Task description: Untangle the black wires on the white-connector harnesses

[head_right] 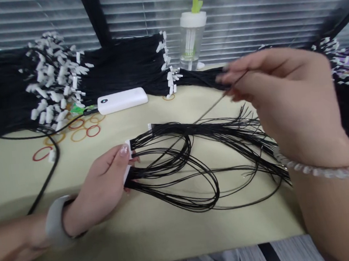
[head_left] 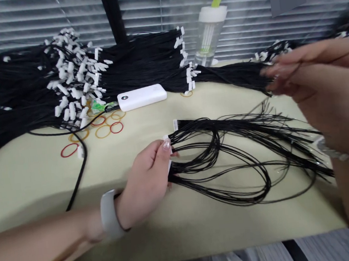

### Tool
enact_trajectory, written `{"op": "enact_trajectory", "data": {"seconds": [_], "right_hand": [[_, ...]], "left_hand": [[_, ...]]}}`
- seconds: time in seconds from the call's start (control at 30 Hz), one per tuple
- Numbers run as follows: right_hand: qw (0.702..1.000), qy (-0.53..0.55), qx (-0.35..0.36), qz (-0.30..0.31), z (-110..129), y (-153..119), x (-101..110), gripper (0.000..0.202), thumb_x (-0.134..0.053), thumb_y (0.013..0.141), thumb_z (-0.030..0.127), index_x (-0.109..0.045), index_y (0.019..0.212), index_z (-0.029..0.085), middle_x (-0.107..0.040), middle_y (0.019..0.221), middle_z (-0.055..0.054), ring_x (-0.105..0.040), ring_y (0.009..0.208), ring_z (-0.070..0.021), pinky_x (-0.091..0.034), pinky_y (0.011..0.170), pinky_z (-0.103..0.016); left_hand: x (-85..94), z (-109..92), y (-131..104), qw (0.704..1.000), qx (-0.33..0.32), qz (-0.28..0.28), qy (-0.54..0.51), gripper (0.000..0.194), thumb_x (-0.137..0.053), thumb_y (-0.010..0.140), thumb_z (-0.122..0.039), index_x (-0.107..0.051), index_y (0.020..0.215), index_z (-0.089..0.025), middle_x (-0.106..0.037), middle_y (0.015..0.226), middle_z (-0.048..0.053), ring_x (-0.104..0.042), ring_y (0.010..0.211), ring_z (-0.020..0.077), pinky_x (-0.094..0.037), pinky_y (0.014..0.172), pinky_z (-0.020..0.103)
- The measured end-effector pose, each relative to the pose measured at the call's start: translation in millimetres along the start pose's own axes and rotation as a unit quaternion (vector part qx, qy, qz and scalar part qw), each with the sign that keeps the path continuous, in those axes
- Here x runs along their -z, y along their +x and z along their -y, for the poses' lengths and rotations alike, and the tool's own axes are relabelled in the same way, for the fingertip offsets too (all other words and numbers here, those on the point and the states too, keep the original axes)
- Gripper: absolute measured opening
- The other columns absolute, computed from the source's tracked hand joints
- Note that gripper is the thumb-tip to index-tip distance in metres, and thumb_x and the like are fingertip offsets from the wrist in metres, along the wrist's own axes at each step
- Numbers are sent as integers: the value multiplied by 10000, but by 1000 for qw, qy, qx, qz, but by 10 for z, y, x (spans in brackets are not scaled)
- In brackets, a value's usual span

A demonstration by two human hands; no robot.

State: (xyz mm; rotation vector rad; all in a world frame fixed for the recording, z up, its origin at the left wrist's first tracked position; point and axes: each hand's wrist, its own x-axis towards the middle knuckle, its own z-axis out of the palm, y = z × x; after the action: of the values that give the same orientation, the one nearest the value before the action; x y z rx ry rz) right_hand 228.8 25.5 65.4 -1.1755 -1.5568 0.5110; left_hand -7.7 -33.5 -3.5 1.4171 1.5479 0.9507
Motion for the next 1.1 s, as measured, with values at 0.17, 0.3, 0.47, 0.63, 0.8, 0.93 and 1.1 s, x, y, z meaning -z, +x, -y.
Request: {"op": "enact_trajectory", "data": {"seconds": [0.17, 0.3, 0.47, 0.63, 0.8, 0.93, 1.1], "right_hand": [[978, 185, -84, -43, 84, -12, -90, 246, -443, 804, 158, -624, 947, 243, -621, 860, 17, -464, 542, -7, -345, 524, -253], [980, 122, -109, 110, 130, -162, -256, 236, -432, 842, 249, -461, 1075, 269, -535, 552, 68, -334, 329, -6, -274, 380, -181], [944, -80, 31, 318, 70, -383, -468, 161, -481, 812, 309, -521, 748, 167, -565, 630, 20, -498, 551, -62, -381, 498, -178], [922, -132, 110, 348, 36, -470, -539, 135, -470, 818, 264, -575, 848, 186, -612, 755, 10, -537, 655, -83, -408, 615, -201], [928, -121, 136, 325, 48, -451, -509, 122, -490, 806, 230, -571, 884, 182, -623, 835, 0, -563, 731, -92, -421, 669, -200], [929, -125, 152, 314, 39, -449, -504, 102, -494, 801, 206, -566, 867, 180, -625, 841, -7, -568, 739, -95, -427, 673, -198], [928, -128, 178, 302, 14, -471, -524, 105, -494, 803, 185, -566, 879, 175, -620, 821, -6, -564, 722, -92, -434, 655, -197]], "left_hand": [[4, 7, 3, 1000, -22, 11, 6, 378, -312, 839, -471, -538, 753, -179, -571, 686, 12, -499, 545, 122, -395, 454, 213], [2, 24, -4, 999, -36, 26, 0, 355, -311, 851, -446, -530, 773, -176, -586, 733, 16, -536, 675, 146, -431, 597, 246], [9, 36, -10, 999, -30, 37, 1, 351, -318, 848, -453, -504, 730, -180, -542, 666, -5, -487, 618, 119, -397, 550, 217], [10, 53, -3, 998, -43, 35, 7, 350, -323, 851, -441, -488, 699, -173, -485, 611, -16, -424, 563, 102, -353, 508, 210], [3, 78, -4, 998, -27, 46, -30, 356, -311, 849, -456, -506, 755, -173, -531, 667, 3, -477, 609, 121, -383, 530, 228], [6, 92, 3, 998, -22, 51, -41, 363, -315, 844, -467, -495, 736, -171, -524, 663, 8, -498, 648, 137, -402, 563, 243], [3, 109, 7, 997, -19, 54, -61, 358, -323, 844, -464, -504, 749, -170, -530, 676, 8, -492, 636, 132, -401, 566, 245]]}}
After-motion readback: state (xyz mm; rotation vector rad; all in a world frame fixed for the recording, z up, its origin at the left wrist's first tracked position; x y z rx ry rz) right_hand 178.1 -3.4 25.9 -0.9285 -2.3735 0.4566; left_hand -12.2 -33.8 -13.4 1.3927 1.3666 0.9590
